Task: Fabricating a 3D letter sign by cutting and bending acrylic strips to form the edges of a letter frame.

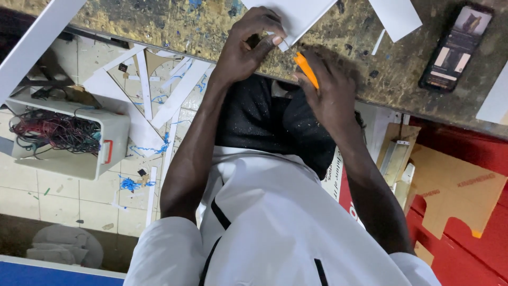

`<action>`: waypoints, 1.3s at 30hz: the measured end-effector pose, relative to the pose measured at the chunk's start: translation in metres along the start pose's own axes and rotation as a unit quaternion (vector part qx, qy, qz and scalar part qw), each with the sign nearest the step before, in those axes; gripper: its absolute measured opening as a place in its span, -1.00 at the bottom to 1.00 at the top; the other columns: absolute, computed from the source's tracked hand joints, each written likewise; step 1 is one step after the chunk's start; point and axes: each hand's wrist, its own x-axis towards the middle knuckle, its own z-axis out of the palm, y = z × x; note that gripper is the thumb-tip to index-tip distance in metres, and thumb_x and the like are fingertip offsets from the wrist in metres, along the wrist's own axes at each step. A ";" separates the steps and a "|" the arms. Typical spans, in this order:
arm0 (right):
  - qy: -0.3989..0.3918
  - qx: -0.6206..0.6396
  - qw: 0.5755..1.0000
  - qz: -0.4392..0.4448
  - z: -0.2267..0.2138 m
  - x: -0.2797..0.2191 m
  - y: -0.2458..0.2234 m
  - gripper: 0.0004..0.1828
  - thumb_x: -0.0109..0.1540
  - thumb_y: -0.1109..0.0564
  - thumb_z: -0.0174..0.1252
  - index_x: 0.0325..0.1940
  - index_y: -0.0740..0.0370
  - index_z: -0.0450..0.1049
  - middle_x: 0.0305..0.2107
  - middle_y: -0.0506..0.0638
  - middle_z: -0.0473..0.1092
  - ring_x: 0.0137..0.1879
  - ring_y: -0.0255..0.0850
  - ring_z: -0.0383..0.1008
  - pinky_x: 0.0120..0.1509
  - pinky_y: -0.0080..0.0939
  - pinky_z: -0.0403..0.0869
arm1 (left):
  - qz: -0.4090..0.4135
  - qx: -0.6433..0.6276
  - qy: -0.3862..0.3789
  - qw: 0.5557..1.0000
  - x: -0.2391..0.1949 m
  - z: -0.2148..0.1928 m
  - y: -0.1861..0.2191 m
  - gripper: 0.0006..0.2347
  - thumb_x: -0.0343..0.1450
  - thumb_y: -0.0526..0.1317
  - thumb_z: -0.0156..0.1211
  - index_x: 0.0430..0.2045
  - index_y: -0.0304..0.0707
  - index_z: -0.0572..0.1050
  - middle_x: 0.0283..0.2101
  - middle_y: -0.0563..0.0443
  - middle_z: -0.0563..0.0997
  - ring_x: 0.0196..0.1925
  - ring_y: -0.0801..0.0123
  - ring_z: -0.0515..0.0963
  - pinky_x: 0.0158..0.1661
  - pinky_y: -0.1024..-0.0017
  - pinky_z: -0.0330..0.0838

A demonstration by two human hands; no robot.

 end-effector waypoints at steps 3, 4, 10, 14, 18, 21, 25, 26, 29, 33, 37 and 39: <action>0.010 -0.004 1.000 -0.010 -0.002 0.001 0.001 -0.46 0.72 -0.17 0.00 0.68 0.17 0.43 0.28 0.28 0.60 0.22 0.15 0.69 -0.06 0.05 0.58 | 0.012 -0.003 -0.003 1.000 -0.001 -0.001 -0.004 -0.86 0.74 -0.16 0.26 0.03 -0.18 0.68 0.07 -0.06 0.57 0.23 0.04 0.55 0.23 0.01 0.49; 0.009 -0.003 1.000 -0.011 -0.002 0.001 0.000 -0.46 0.72 -0.17 0.00 0.68 0.17 0.43 0.28 0.28 0.60 0.22 0.15 0.69 -0.06 0.05 0.58 | 0.011 -0.003 -0.002 1.000 -0.002 -0.001 -0.004 -0.86 0.74 -0.16 0.26 0.03 -0.18 0.68 0.07 -0.06 0.57 0.23 0.04 0.55 0.23 0.01 0.49; -0.002 0.034 0.999 -0.005 -0.008 0.007 -0.009 -0.47 0.71 -0.12 -0.01 0.59 0.32 0.45 0.31 0.36 0.53 0.28 0.30 0.62 0.13 0.20 0.57 | 0.022 0.015 -0.006 1.000 -0.002 -0.003 -0.006 -0.89 0.75 -0.19 0.25 0.06 -0.16 0.65 0.09 -0.06 0.55 0.23 0.04 0.55 0.21 0.01 0.51; -0.009 0.037 0.999 -0.002 -0.008 0.008 -0.006 -0.50 0.71 -0.06 0.03 0.64 0.29 0.41 0.36 0.39 0.51 0.37 0.32 0.60 0.17 0.23 0.62 | 0.005 0.044 -0.010 0.999 -0.005 -0.004 0.000 -0.85 0.76 -0.15 0.22 0.13 -0.17 0.61 0.18 -0.10 0.58 0.29 -0.02 0.59 0.28 0.00 0.53; -0.003 0.044 0.999 0.007 -0.010 0.006 -0.002 -0.49 0.69 -0.12 0.11 0.62 0.23 0.47 0.08 0.30 0.64 -0.04 0.11 0.64 -0.16 0.03 0.48 | -0.010 0.116 -0.051 0.992 -0.005 -0.010 0.006 -0.81 0.76 -0.21 0.21 0.25 -0.22 0.54 0.27 -0.19 0.55 0.37 -0.09 0.56 0.33 -0.03 0.48; 0.000 0.088 0.996 0.007 -0.015 0.005 -0.005 -0.52 0.68 -0.03 0.22 0.63 0.22 0.43 0.22 0.28 0.63 0.17 0.16 0.68 0.08 0.08 0.60 | -0.004 0.167 -0.062 0.984 -0.006 -0.011 -0.003 -0.71 0.79 -0.09 0.05 0.12 -0.34 0.61 0.21 -0.25 0.64 0.33 -0.16 0.60 0.30 -0.09 0.49; 0.004 0.077 0.997 0.010 -0.014 0.005 -0.007 -0.51 0.66 -0.04 0.27 0.61 0.23 0.47 0.09 0.27 0.64 -0.05 0.00 0.61 -0.14 -0.04 0.54 | 0.027 0.196 -0.055 0.979 -0.003 -0.014 -0.015 -0.83 0.75 -0.34 0.04 0.05 -0.39 0.61 0.15 -0.31 0.67 0.20 -0.24 0.66 0.13 -0.11 0.56; -0.004 0.065 0.998 0.017 -0.014 0.004 -0.007 -0.51 0.68 -0.07 0.20 0.63 0.20 0.45 0.13 0.29 0.63 0.02 0.08 0.64 -0.10 0.03 0.54 | 0.015 0.182 -0.054 0.982 -0.002 -0.015 -0.015 -0.83 0.68 -0.47 0.06 0.05 -0.36 0.60 0.13 -0.28 0.66 0.05 -0.13 0.65 -0.03 -0.03 0.54; -0.013 0.054 0.998 0.018 -0.011 0.004 -0.004 -0.52 0.69 -0.07 0.15 0.63 0.21 0.46 0.18 0.29 0.62 0.09 0.15 0.66 -0.06 0.08 0.54 | 0.011 0.172 -0.054 0.984 -0.002 -0.020 -0.022 -0.67 0.52 -0.65 0.06 0.05 -0.34 0.61 0.13 -0.26 0.69 0.00 -0.08 0.67 -0.12 0.03 0.54; -0.037 0.057 0.997 0.032 -0.010 0.004 -0.004 -0.45 0.71 -0.18 -0.01 0.68 0.16 0.40 0.27 0.33 0.57 0.17 0.24 0.65 -0.04 0.14 0.55 | 0.013 0.154 -0.057 0.986 -0.001 -0.024 -0.023 -0.62 0.45 -0.70 0.03 0.04 -0.41 0.64 0.12 -0.32 0.71 0.10 -0.12 0.71 -0.04 0.08 0.58; -0.023 0.048 0.998 0.021 -0.012 0.008 -0.008 -0.47 0.69 -0.16 0.08 0.62 0.20 0.46 0.22 0.28 0.61 0.17 0.19 0.66 -0.01 0.13 0.57 | 0.023 0.158 -0.051 0.986 0.000 -0.022 -0.025 -0.75 0.64 -0.57 0.04 0.05 -0.35 0.64 0.11 -0.27 0.71 0.05 -0.08 0.72 -0.11 0.10 0.52; -0.035 0.075 0.996 0.036 -0.014 0.009 -0.012 -0.45 0.70 -0.18 0.01 0.64 0.20 0.43 0.25 0.33 0.57 0.17 0.25 0.65 -0.01 0.17 0.58 | 0.038 0.163 -0.054 0.984 0.000 -0.022 -0.023 -0.71 0.57 -0.62 0.02 0.01 -0.35 0.63 0.07 -0.25 0.71 0.05 -0.11 0.70 -0.08 0.07 0.51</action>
